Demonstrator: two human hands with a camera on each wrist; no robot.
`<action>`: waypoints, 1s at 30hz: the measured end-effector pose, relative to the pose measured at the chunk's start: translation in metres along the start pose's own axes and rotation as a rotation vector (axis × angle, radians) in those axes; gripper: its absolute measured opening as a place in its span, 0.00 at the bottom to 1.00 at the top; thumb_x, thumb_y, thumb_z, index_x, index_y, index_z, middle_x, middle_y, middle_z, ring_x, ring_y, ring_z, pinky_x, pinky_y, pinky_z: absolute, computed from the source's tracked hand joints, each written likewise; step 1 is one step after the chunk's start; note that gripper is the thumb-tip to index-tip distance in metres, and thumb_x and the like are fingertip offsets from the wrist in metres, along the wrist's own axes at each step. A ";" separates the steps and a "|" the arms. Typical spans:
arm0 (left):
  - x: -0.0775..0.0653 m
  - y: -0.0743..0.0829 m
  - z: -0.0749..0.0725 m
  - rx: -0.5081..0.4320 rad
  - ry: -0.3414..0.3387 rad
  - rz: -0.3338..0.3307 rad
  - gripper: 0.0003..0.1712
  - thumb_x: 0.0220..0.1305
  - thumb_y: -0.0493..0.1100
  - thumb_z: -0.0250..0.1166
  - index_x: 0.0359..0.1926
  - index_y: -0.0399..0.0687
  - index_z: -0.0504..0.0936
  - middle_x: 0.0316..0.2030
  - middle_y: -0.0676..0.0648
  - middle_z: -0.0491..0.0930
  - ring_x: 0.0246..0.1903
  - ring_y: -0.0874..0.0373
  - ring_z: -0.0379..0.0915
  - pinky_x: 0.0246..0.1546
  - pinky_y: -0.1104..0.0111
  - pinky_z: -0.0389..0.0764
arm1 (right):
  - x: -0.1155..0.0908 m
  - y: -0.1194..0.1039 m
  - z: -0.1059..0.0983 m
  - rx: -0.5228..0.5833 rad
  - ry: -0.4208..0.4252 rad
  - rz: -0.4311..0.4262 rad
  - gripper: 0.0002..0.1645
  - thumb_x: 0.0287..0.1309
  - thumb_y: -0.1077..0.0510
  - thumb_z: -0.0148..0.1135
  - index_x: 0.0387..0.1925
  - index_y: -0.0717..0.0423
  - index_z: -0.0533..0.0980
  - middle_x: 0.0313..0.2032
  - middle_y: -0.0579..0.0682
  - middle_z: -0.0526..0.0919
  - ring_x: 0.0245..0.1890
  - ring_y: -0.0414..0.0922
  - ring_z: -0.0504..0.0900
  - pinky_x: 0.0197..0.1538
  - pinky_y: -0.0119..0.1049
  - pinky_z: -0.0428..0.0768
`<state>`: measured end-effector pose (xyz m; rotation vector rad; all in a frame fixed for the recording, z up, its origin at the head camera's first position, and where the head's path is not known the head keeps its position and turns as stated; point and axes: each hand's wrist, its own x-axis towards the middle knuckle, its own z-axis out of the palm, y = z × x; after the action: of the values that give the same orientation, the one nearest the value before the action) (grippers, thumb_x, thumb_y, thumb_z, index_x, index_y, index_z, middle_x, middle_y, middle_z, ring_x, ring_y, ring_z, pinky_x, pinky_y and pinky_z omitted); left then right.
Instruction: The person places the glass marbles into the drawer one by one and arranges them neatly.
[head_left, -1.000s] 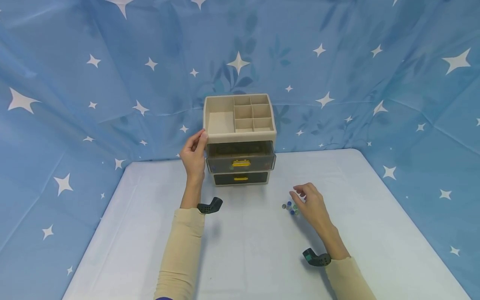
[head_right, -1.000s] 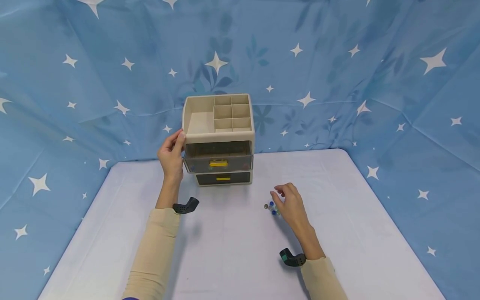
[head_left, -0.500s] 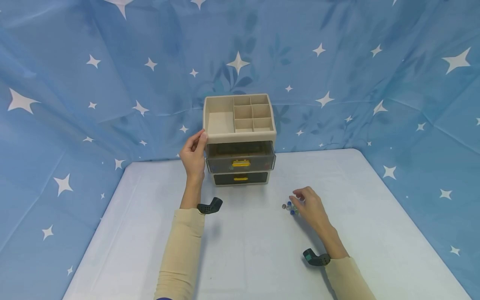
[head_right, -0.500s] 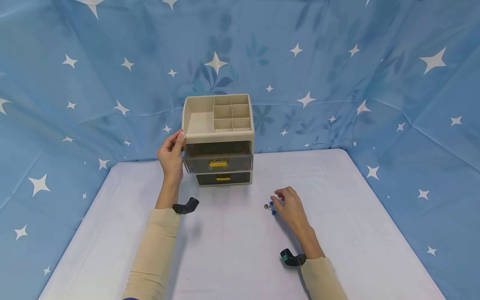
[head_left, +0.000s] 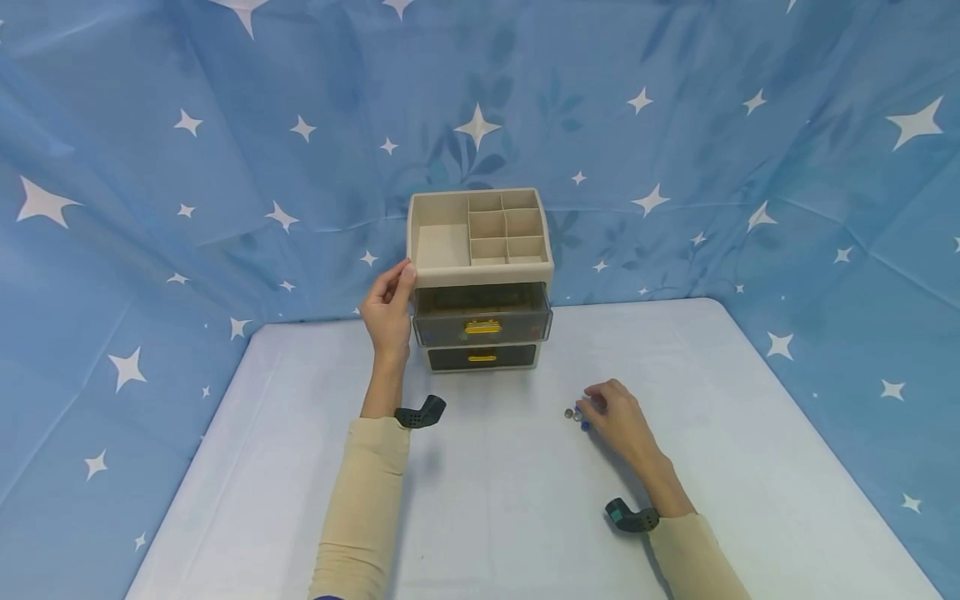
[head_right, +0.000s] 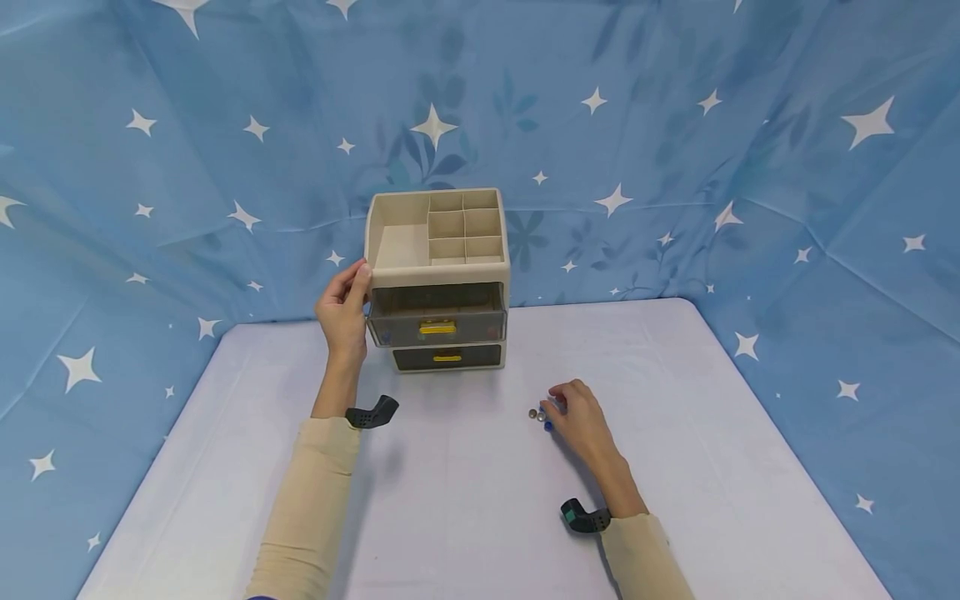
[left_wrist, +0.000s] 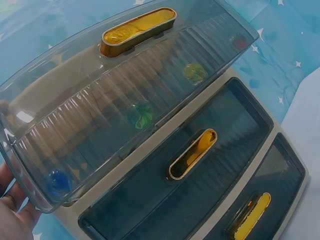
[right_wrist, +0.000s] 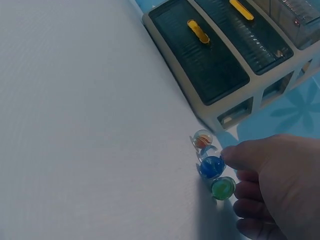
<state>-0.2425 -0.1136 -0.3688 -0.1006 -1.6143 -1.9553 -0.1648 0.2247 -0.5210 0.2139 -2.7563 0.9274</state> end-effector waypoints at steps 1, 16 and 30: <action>0.000 0.000 0.000 0.001 0.000 -0.001 0.17 0.67 0.40 0.67 0.52 0.31 0.84 0.34 0.62 0.85 0.34 0.68 0.76 0.37 0.75 0.76 | 0.000 0.000 0.000 -0.004 -0.003 0.002 0.17 0.61 0.56 0.68 0.46 0.64 0.81 0.40 0.56 0.81 0.42 0.51 0.82 0.47 0.48 0.83; 0.000 0.000 0.000 -0.013 -0.006 -0.002 0.18 0.67 0.39 0.67 0.52 0.30 0.83 0.34 0.62 0.85 0.34 0.68 0.76 0.37 0.75 0.76 | 0.001 -0.002 0.001 -0.039 -0.048 0.022 0.17 0.61 0.56 0.67 0.45 0.65 0.82 0.38 0.54 0.81 0.38 0.47 0.79 0.44 0.44 0.81; 0.000 0.000 0.000 0.002 -0.001 -0.011 0.18 0.67 0.40 0.66 0.53 0.31 0.84 0.34 0.62 0.85 0.33 0.68 0.75 0.36 0.76 0.75 | 0.000 -0.001 0.001 -0.058 -0.045 0.021 0.12 0.61 0.57 0.67 0.42 0.63 0.83 0.36 0.51 0.80 0.36 0.45 0.78 0.41 0.40 0.80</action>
<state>-0.2419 -0.1138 -0.3690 -0.0927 -1.6207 -1.9623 -0.1651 0.2228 -0.5212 0.1991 -2.8273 0.8560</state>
